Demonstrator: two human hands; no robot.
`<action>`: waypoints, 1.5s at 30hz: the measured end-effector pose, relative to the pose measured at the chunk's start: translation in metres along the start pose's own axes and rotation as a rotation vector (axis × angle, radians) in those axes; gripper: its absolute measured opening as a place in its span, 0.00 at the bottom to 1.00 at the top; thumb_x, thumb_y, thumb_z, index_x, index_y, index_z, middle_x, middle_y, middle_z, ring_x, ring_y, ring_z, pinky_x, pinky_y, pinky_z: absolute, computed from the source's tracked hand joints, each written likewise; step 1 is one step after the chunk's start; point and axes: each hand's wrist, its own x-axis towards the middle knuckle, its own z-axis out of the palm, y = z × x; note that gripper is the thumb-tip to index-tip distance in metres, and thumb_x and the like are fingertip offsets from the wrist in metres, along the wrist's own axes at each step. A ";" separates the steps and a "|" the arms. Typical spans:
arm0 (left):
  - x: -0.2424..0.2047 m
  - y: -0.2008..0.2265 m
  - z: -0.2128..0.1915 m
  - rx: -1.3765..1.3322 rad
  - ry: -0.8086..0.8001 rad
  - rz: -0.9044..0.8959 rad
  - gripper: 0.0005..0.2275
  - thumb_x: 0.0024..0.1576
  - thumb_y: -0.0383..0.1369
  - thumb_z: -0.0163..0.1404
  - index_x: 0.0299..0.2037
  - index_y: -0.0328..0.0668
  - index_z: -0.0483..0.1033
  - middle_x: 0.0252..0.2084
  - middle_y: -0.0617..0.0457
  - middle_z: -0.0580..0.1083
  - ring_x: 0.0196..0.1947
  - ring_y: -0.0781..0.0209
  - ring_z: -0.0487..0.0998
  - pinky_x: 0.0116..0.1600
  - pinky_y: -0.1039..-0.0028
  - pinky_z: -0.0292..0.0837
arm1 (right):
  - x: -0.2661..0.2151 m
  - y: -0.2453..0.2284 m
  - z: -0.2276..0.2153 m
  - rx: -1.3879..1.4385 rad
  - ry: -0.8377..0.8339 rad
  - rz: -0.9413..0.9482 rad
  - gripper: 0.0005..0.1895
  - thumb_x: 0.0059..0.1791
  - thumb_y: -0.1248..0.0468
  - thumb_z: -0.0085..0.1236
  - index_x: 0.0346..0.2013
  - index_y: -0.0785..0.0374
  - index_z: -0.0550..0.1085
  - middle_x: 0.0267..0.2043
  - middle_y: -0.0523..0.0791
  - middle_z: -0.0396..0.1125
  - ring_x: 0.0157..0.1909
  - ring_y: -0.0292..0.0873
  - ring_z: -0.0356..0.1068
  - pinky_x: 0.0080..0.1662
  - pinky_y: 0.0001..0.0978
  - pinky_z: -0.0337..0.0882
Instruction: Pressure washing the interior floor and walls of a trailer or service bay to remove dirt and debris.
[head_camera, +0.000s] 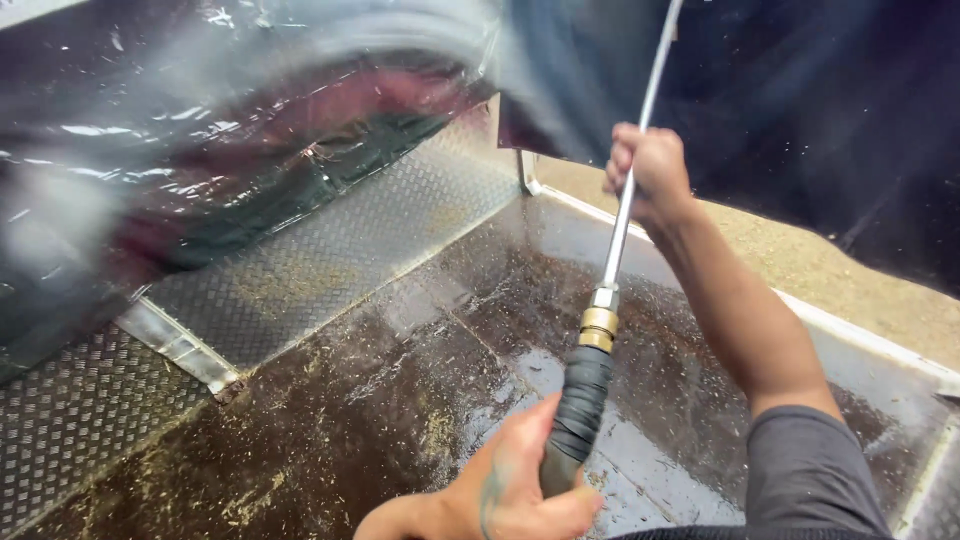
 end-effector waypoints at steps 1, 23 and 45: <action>-0.002 -0.007 -0.009 0.020 0.037 0.016 0.10 0.48 0.32 0.53 0.36 0.46 0.64 0.24 0.62 0.66 0.24 0.70 0.64 0.29 0.73 0.60 | -0.001 0.026 -0.009 0.046 0.025 0.094 0.18 0.52 0.71 0.44 0.18 0.54 0.58 0.11 0.39 0.44 0.11 0.38 0.47 0.17 0.34 0.46; -0.067 -0.111 -0.098 -0.128 0.087 0.167 0.12 0.48 0.30 0.57 0.40 0.38 0.72 0.24 0.59 0.70 0.22 0.69 0.68 0.29 0.74 0.67 | -0.059 -0.012 0.122 -0.021 0.174 -0.204 0.20 0.49 0.72 0.42 0.14 0.55 0.54 0.10 0.43 0.48 0.08 0.40 0.51 0.13 0.33 0.43; -0.099 -0.117 -0.082 -0.102 -0.100 0.217 0.08 0.53 0.28 0.55 0.41 0.43 0.72 0.18 0.62 0.67 0.18 0.72 0.63 0.27 0.74 0.64 | -0.106 -0.041 0.077 -0.007 0.146 -0.368 0.14 0.41 0.77 0.25 0.18 0.55 0.53 0.15 0.42 0.51 0.12 0.38 0.51 0.19 0.31 0.49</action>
